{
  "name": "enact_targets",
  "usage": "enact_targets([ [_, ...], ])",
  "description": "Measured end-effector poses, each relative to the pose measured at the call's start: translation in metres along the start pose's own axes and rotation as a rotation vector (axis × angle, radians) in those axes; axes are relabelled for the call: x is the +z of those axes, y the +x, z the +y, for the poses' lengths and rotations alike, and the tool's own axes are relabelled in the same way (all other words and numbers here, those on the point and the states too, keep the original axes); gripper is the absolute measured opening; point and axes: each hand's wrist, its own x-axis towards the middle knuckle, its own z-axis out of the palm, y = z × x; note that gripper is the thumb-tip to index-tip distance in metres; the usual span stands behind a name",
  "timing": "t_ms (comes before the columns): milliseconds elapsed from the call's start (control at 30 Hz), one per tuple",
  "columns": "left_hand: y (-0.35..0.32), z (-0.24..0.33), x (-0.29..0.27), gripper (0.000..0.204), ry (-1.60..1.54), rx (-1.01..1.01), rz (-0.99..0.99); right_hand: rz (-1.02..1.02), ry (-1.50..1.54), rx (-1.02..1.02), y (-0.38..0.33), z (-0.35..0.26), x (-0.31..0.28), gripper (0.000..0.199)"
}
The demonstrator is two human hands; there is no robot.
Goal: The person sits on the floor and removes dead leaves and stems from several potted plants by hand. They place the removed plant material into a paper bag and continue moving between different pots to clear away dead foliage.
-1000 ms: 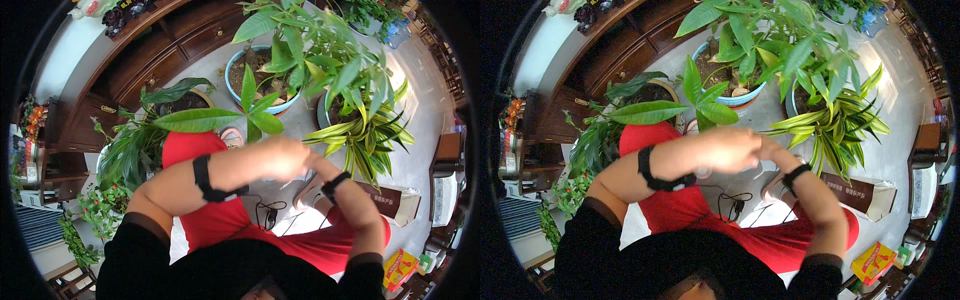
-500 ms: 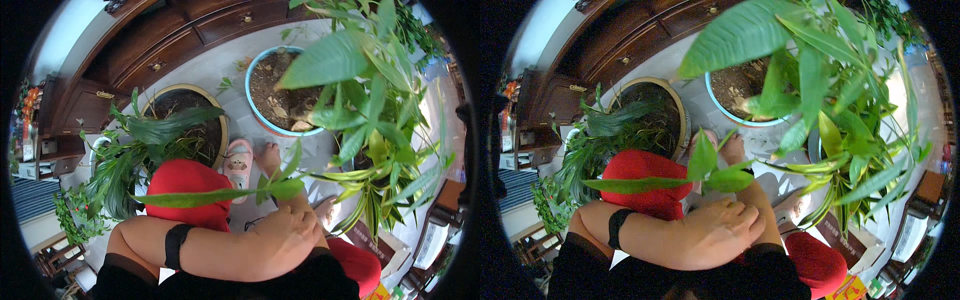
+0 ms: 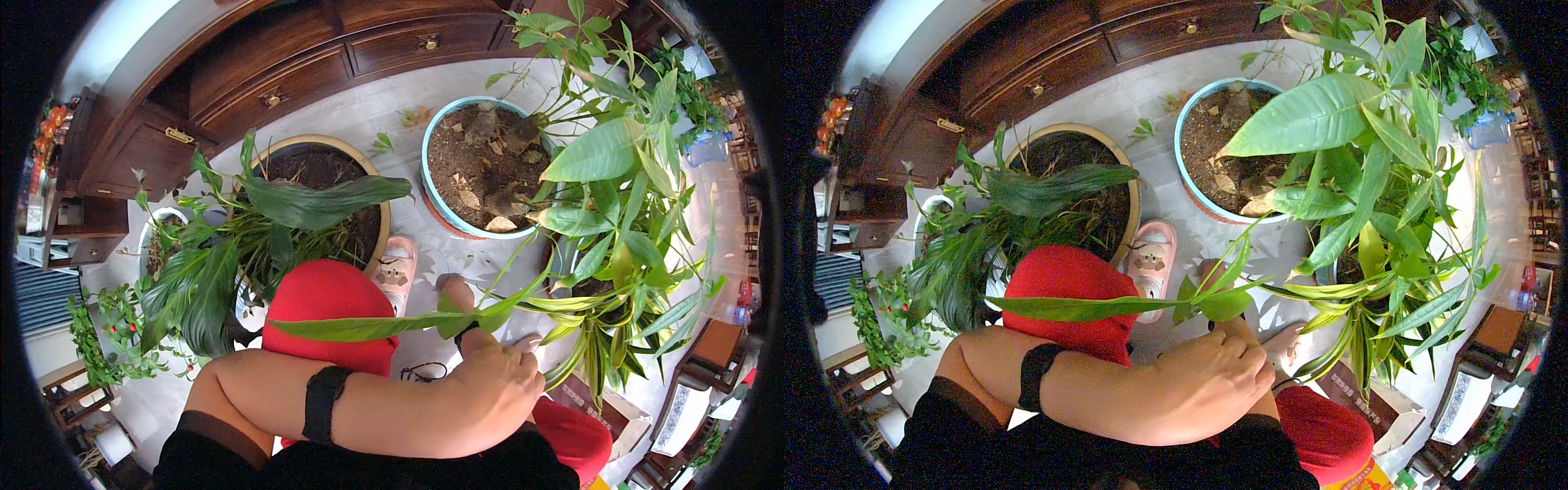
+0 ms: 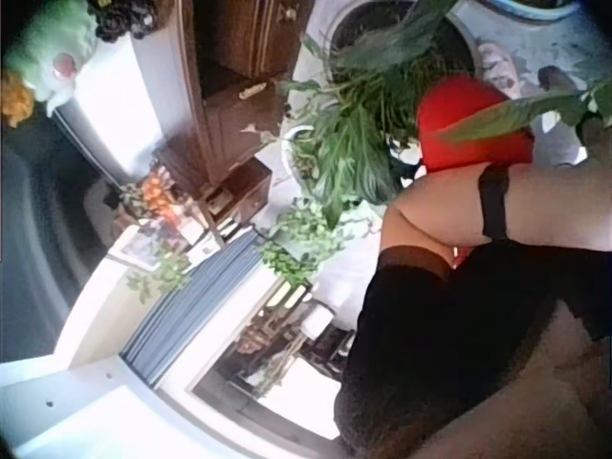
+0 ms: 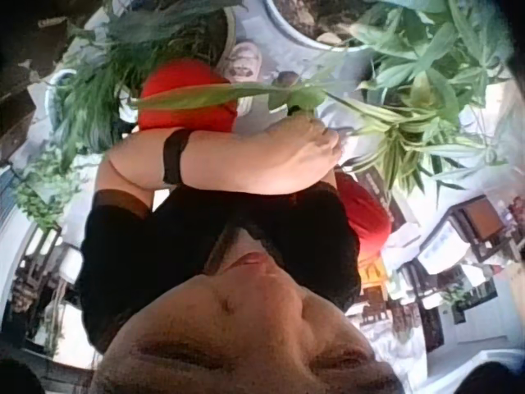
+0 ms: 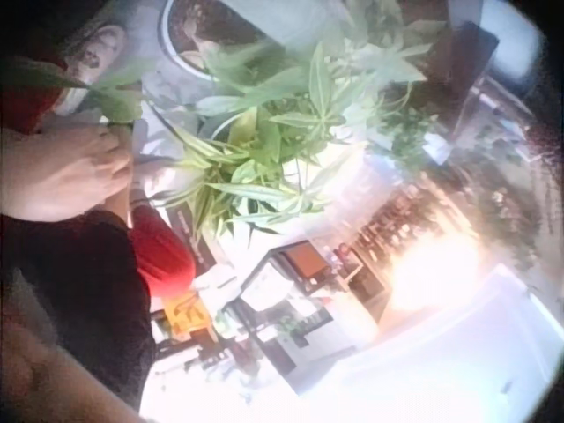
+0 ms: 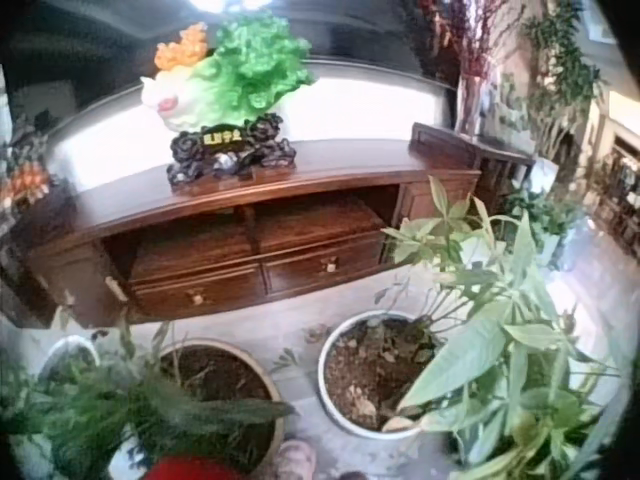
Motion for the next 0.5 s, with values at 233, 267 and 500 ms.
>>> enact_targets([
  [233, -0.007, 0.002, -0.007, 0.025, 0.019, -0.028, -0.035, -0.023, -0.067, 0.004, -0.006, -0.007, 0.023, 0.018],
  [267, -0.006, 0.002, -0.009, 0.026, 0.014, -0.025, -0.049, -0.02, -0.073, 0.01, -0.005, -0.006, 0.023, 0.018],
  [500, -0.005, -0.002, -0.009, 0.028, -0.049, -0.03, -0.096, 0.003, -0.039, -0.016, 0.001, -0.01, 0.014, 0.014],
])
